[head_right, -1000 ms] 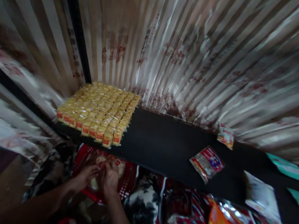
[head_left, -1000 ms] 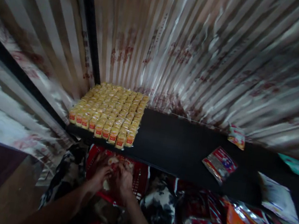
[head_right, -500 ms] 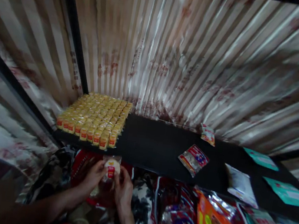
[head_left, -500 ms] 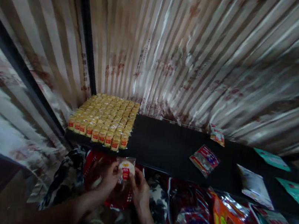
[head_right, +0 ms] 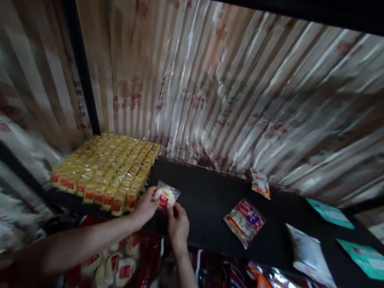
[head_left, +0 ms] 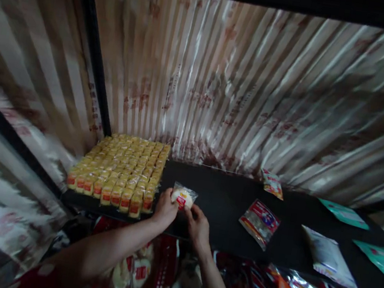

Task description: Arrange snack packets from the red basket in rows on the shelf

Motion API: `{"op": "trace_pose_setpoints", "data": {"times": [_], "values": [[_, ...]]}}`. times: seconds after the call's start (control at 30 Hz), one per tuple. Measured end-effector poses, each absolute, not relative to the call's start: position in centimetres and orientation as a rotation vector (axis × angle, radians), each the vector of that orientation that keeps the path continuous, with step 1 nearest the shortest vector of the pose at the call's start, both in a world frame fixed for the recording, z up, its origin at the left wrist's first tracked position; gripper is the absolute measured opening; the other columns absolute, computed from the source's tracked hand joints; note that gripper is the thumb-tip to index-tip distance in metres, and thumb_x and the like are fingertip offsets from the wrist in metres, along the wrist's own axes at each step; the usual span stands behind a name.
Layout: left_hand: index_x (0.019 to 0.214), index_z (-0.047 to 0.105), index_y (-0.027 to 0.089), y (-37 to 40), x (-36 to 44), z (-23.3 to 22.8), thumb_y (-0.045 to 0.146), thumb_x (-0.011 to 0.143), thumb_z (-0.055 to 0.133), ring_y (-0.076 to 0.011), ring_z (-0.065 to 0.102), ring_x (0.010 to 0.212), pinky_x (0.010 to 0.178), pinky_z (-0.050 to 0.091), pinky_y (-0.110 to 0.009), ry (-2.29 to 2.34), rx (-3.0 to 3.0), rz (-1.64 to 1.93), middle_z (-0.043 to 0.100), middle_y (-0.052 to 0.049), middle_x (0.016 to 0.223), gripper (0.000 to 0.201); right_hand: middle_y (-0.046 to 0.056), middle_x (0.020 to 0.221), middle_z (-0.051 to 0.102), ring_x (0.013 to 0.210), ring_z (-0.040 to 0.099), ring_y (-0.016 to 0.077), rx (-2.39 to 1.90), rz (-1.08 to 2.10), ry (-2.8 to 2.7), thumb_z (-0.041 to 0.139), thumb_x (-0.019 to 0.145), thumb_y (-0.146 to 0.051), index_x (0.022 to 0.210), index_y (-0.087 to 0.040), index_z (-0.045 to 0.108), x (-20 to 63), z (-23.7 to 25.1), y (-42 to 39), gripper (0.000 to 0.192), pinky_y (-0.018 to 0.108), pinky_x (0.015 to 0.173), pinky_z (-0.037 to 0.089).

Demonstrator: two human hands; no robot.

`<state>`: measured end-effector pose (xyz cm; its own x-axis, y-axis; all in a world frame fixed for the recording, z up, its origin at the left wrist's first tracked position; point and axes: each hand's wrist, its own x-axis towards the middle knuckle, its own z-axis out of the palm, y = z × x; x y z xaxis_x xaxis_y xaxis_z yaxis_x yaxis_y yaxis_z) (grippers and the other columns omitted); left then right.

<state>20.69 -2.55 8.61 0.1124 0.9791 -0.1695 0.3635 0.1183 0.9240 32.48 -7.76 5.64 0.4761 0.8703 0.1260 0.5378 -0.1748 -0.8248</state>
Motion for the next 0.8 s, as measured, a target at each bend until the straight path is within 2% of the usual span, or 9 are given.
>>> {"op": "trace_pose_setpoints", "data": {"times": [0.2,0.4,0.5,0.6,0.8], "values": [[0.126,0.047,0.010,1.7,23.9,8.9,0.009,0.079,0.049,-0.0201,0.049,0.120,0.102,0.036,-0.026,1.475,1.464,0.766,0.053,-0.016,0.129,0.047,0.007,0.095,0.071,0.086,0.065,0.0218,-2.083,0.542,-1.238,0.044,0.082,-0.044,0.100,-0.019,0.066,34.5,6.3,-0.7,0.038,0.028,0.071,0.046],[0.123,0.052,0.010,5.9,26.8,8.3,0.012,0.082,0.048,-0.0272,0.032,0.134,0.110,0.026,-0.034,1.681,1.458,0.734,0.041,-0.018,0.141,0.041,0.007,0.094,0.072,0.086,0.066,0.0201,-2.208,0.572,-1.244,0.047,0.085,-0.039,0.100,-0.019,0.067,34.8,6.3,5.3,0.033,0.024,0.066,0.045],[0.116,0.058,0.009,7.8,27.7,7.9,0.014,0.085,0.044,-0.0264,0.036,0.132,0.110,0.025,-0.034,1.671,1.507,0.744,0.046,-0.018,0.136,0.034,0.008,0.096,0.072,0.087,0.067,0.0196,-2.246,0.620,-1.269,0.047,0.085,-0.035,0.104,-0.019,0.067,34.9,6.0,7.7,0.031,0.023,0.065,0.044],[0.109,0.062,0.009,9.6,28.1,7.5,0.015,0.087,0.039,-0.0262,0.044,0.125,0.107,0.030,-0.036,1.650,1.527,0.726,0.054,-0.017,0.128,0.032,0.010,0.101,0.071,0.089,0.066,0.0197,-2.292,0.631,-1.299,0.046,0.086,-0.035,0.108,-0.021,0.066,35.0,5.7,9.6,0.032,0.024,0.065,0.045],[0.112,0.061,0.013,12.6,28.6,6.5,0.019,0.089,0.035,-0.0263,0.049,0.120,0.104,0.033,-0.037,1.681,1.486,0.672,0.055,-0.014,0.127,0.035,0.009,0.101,0.071,0.088,0.066,0.0184,-2.297,0.649,-1.313,0.046,0.087,-0.034,0.110,-0.023,0.065,34.8,5.8,12.5,0.032,0.023,0.065,0.046]]}}
